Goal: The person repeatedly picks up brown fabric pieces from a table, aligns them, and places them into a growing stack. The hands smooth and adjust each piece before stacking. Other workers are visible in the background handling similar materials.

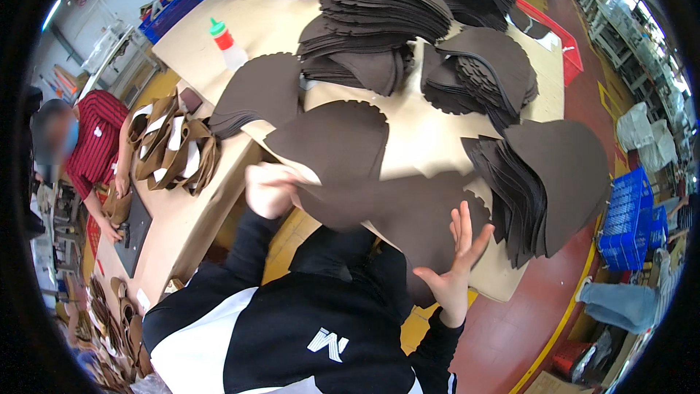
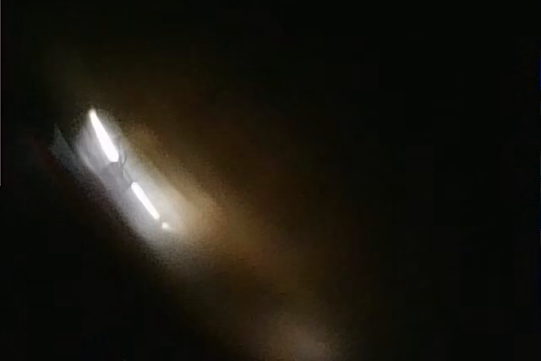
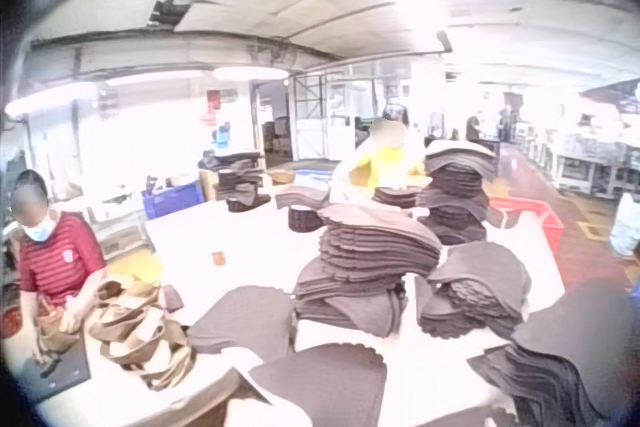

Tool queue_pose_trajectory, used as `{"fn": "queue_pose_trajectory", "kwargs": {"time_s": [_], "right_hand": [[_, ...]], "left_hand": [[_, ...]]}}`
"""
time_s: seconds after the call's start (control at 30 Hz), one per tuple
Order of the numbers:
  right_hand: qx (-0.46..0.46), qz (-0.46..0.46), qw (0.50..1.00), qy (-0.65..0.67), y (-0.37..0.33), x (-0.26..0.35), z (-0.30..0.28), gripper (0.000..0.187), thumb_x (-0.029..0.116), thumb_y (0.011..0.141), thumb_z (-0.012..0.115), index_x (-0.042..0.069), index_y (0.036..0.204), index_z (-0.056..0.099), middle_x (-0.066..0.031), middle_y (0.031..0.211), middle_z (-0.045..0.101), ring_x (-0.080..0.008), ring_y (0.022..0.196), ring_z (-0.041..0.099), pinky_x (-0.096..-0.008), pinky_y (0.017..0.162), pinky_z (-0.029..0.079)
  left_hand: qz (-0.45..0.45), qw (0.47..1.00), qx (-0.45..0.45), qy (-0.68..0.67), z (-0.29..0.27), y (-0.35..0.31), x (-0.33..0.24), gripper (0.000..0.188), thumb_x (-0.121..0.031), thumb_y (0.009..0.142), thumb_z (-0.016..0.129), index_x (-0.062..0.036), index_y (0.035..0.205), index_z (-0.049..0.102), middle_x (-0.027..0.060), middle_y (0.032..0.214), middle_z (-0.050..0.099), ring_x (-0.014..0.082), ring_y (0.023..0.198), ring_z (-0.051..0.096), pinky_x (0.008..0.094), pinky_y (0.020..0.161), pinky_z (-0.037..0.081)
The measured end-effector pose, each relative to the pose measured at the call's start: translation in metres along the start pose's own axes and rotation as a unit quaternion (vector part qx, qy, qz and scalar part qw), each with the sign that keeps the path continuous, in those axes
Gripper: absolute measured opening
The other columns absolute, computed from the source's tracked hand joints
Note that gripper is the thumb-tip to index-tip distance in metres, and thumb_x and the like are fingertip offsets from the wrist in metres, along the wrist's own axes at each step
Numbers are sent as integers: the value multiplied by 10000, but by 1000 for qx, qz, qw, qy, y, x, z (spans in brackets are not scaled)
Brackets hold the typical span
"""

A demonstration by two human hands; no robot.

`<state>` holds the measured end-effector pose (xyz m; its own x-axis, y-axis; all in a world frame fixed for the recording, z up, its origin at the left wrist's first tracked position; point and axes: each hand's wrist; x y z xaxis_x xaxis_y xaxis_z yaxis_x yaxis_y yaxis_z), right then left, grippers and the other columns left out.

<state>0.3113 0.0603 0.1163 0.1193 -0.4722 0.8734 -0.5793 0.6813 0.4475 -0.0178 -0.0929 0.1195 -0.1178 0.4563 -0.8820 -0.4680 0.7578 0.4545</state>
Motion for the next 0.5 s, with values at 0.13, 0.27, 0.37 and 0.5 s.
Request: {"fn": "queue_pose_trajectory", "kwargs": {"time_s": [0.13, 0.27, 0.37, 0.5], "right_hand": [[-125, 182, 969, 111, -20, 3, -6, 1036, -15, 784, 776, 64, 1610, 156, -121, 1478, 469, -235, 1350, 458, -351, 1118, 362], [-200, 192, 959, 62, -21, -7, -21, 842, -39, 856, 683, -10, 1574, 245, -144, 1499, 449, -244, 1370, 441, -355, 1152, 321], [-142, 231, 949, -158, -34, -40, -29, 815, -5, 882, 667, -3, 1575, 237, -167, 1528, 413, -265, 1394, 418, -363, 1175, 291], [-126, 236, 960, -76, -29, -29, -28, 843, -26, 889, 645, -7, 1591, 179, -206, 1596, 312, -286, 1459, 331, -364, 1198, 244]], "left_hand": [[-281, 932, 166, -156, 65, -6, 1, 388, -72, 990, 608, 27, 1361, 556, 189, 1135, 714, 230, 880, 731, 302, 716, 576], [-57, 881, 317, 347, 58, 1, 22, 1054, -273, 743, 871, -171, 1599, 264, 196, 1622, 263, 403, 1504, 228, 597, 1176, 249], [-99, 657, 356, 657, 34, -17, 60, 1030, -213, 717, 819, -304, 1592, 283, 89, 1663, 230, 433, 1514, 205, 699, 1131, 246], [-18, 753, 298, 587, 2, -26, 91, 694, -1, 832, 569, -211, 1488, 483, 23, 1569, 447, 288, 1465, 389, 649, 1176, 229]]}}
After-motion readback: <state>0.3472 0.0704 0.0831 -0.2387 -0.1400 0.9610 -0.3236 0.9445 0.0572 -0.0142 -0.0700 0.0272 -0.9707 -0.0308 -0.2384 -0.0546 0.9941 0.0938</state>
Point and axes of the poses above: each hand's wrist, its own y-axis towards the middle knuckle, its own z-axis out of the palm, x = y × z
